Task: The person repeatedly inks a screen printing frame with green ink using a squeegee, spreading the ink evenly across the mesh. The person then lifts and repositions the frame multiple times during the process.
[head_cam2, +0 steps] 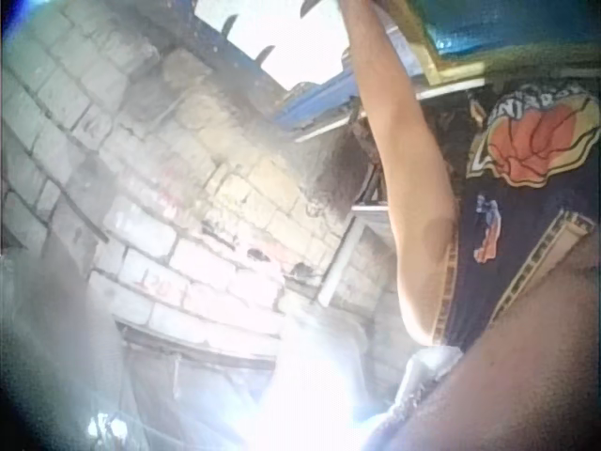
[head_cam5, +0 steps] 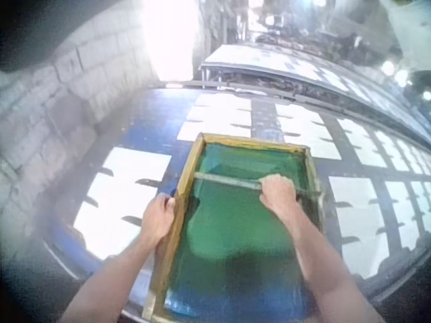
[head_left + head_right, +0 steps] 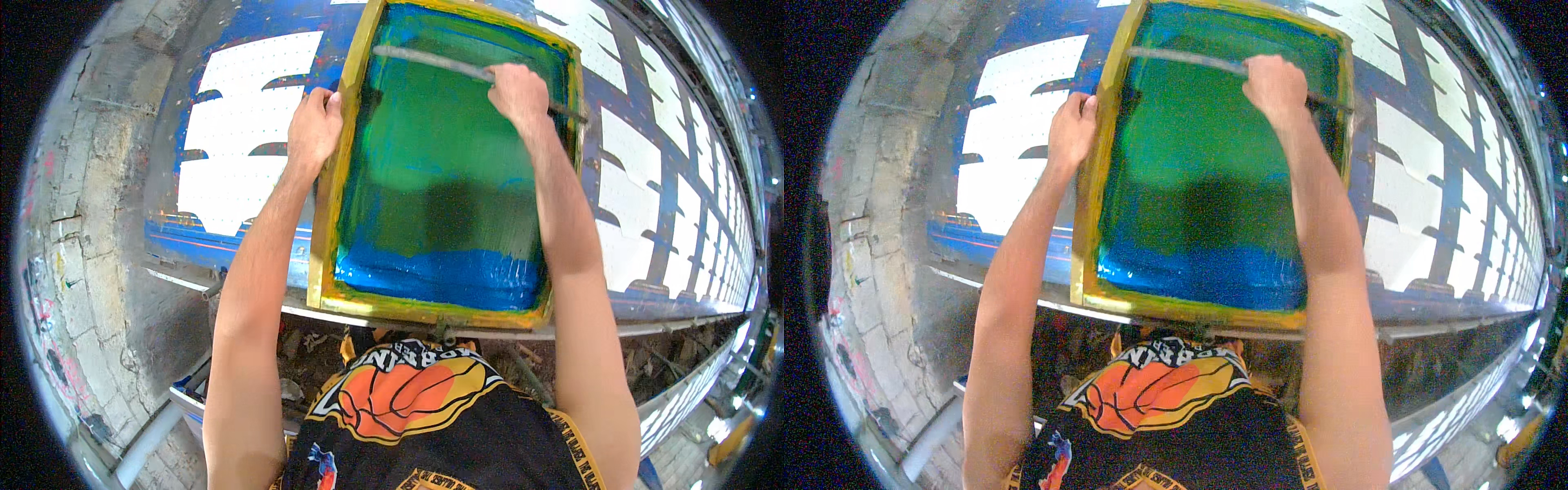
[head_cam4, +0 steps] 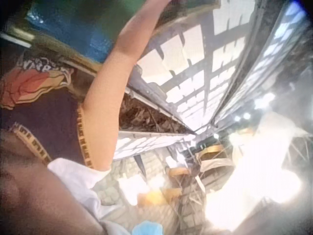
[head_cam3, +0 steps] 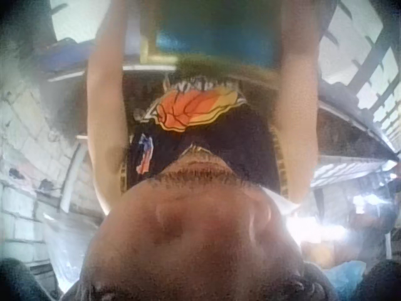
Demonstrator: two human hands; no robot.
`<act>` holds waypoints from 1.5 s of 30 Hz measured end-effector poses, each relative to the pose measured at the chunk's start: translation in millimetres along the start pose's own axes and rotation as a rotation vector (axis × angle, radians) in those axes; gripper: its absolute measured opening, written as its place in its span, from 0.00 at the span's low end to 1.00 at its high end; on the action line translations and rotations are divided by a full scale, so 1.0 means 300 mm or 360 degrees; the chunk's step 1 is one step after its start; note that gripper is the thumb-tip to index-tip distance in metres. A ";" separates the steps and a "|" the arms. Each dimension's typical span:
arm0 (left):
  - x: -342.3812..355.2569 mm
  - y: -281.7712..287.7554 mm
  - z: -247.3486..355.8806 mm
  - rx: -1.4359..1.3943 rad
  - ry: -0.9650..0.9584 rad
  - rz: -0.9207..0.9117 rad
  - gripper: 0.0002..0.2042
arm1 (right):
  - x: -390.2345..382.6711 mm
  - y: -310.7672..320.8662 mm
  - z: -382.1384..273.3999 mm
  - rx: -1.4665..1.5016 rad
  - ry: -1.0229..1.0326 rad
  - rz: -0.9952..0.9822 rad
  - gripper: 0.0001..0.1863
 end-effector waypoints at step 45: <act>0.030 -0.013 -0.039 0.0033 -0.0085 0.0034 0.26 | -1.190 -0.152 -0.333 0.0409 0.0227 -0.0006 0.24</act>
Point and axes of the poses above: each hand's wrist, its own x-axis towards the middle knuckle, its own y-axis out of the back of the hand, z = x × y, the point moved 2 cm from there along x, towards the middle knuckle, and after that the axes turned 8 degrees about -z, right-handed, at the moved point
